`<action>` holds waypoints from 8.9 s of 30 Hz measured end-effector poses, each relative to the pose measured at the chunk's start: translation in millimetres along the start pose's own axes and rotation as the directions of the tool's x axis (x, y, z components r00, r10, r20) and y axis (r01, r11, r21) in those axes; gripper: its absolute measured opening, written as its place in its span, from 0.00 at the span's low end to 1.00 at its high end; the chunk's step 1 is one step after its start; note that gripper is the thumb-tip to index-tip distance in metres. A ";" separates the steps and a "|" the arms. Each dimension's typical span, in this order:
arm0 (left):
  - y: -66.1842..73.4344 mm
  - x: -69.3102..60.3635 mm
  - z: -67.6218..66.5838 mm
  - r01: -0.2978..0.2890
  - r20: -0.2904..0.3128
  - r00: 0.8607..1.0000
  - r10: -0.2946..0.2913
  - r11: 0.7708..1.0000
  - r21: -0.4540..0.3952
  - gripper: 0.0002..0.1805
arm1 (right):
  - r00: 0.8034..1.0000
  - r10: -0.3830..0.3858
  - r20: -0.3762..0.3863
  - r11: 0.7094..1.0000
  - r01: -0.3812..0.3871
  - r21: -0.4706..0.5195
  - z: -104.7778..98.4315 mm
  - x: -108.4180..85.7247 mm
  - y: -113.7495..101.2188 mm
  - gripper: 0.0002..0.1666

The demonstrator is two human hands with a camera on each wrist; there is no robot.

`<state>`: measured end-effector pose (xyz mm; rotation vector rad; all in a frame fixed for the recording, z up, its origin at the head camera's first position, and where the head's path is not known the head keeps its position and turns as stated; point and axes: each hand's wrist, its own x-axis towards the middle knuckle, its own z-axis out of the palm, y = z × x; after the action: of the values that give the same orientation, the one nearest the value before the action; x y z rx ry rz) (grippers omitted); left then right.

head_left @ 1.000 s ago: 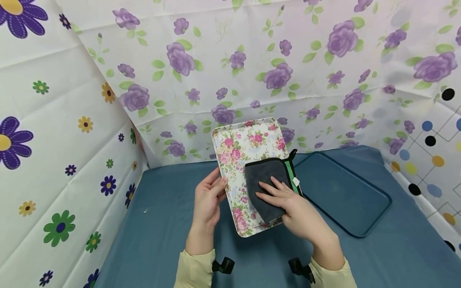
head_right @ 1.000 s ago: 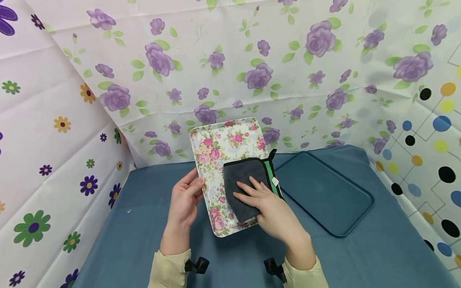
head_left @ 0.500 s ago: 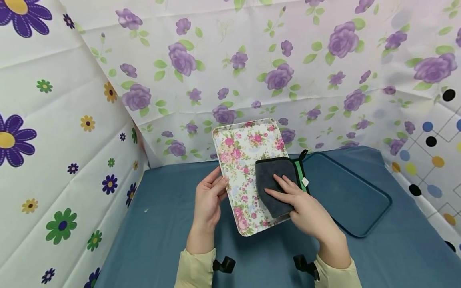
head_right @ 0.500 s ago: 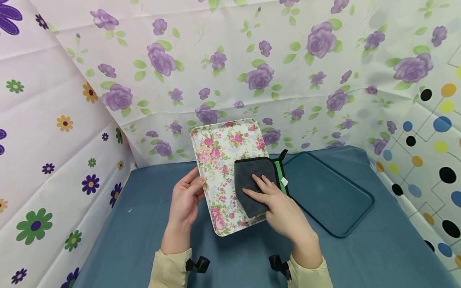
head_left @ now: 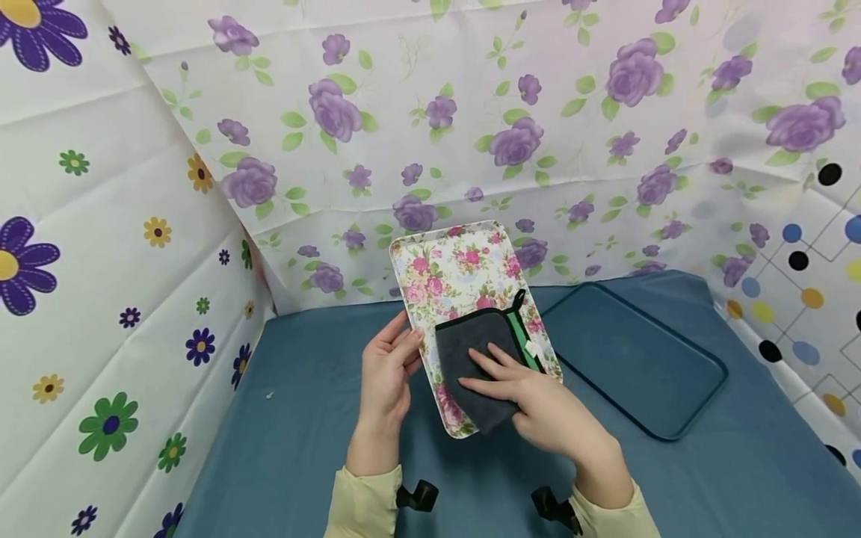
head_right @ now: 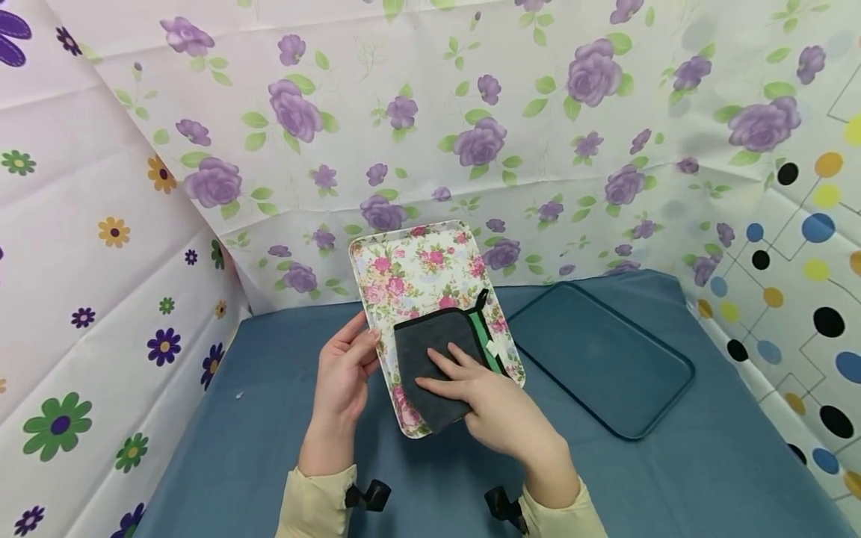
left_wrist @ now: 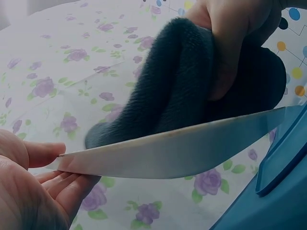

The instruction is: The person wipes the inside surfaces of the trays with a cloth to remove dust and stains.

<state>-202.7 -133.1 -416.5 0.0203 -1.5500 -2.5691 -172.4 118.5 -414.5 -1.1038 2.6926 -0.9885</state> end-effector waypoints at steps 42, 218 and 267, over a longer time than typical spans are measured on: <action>1.1 1.6 -3.1 0.004 -0.042 0.999 -0.003 1.000 0.031 0.30 | 1.000 0.016 -0.020 1.000 -0.016 0.014 1.2 2.1 4.0 0.60; 10.3 -5.3 -197.8 0.286 -0.051 0.925 -0.377 0.600 0.747 0.30 | 0.795 0.257 -0.550 0.965 -0.241 0.102 -43.0 -65.6 59.1 0.48; -207.0 2.7 180.0 0.417 0.023 0.830 -0.557 0.647 0.639 0.21 | 0.767 0.293 -0.571 0.899 -0.424 -0.107 -136.0 -131.7 120.8 0.42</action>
<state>-244.0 119.9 -514.3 0.2764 -2.7507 -2.3014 -187.7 342.2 -400.4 -0.2876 3.3596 -1.0573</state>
